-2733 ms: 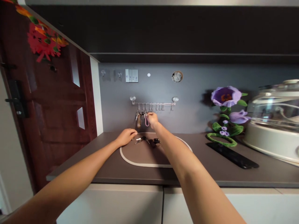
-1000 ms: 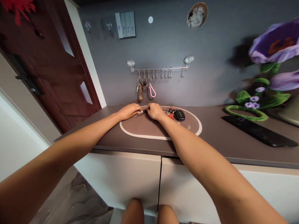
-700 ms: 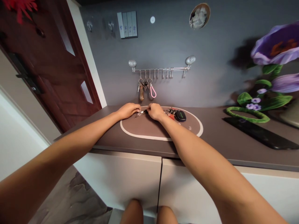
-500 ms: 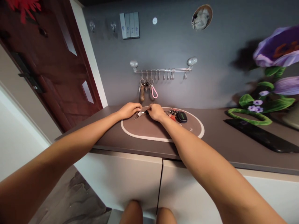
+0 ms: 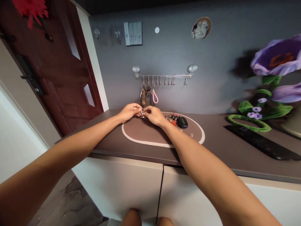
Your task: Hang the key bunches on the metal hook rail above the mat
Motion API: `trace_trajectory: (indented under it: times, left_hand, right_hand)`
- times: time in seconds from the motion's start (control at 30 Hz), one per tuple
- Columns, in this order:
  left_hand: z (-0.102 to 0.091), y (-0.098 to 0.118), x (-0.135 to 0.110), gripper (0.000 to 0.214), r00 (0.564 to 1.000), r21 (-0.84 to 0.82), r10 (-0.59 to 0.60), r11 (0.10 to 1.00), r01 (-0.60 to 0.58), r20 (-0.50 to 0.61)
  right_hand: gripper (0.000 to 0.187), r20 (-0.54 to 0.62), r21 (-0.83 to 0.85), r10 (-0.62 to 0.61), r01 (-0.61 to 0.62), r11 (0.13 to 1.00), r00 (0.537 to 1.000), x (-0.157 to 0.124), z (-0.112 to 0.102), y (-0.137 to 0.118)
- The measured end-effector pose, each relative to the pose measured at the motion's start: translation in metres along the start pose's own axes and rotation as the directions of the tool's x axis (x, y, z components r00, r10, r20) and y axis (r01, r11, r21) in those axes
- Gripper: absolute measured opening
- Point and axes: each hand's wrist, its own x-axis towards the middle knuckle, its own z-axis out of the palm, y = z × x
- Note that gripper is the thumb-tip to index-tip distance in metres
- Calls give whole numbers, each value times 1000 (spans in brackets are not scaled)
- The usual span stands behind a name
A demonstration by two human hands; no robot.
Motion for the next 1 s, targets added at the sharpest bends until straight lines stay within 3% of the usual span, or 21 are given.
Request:
trace_trajectory:
  times: [0.17,0.4,0.73,0.83,1.0]
  left_hand:
    - [0,1,-1,14,1000,-70,2,998,0,24]
    - [-2,-6,2,18,996,-56,60,997,-56,70]
    - [3,-8,2,19,991,9,107,994,-108,81]
    - [10,-3,4,17,994,9,100,995,-101,34]
    - [21,18,13,14,994,74,75,995,-69,-84]
  right_hand:
    - [19,-34,119,8,-4,993,999,-1,-3,-7]
    - [19,-76,101,60,-52,993,995,-3,-5,-9]
    - [18,-119,185,46,-23,982,992,-1,-5,2]
    - [20,-135,284,75,-34,958,988,-2,-5,2]
    - [26,-175,556,177,-51,830,968,1,-10,-3]
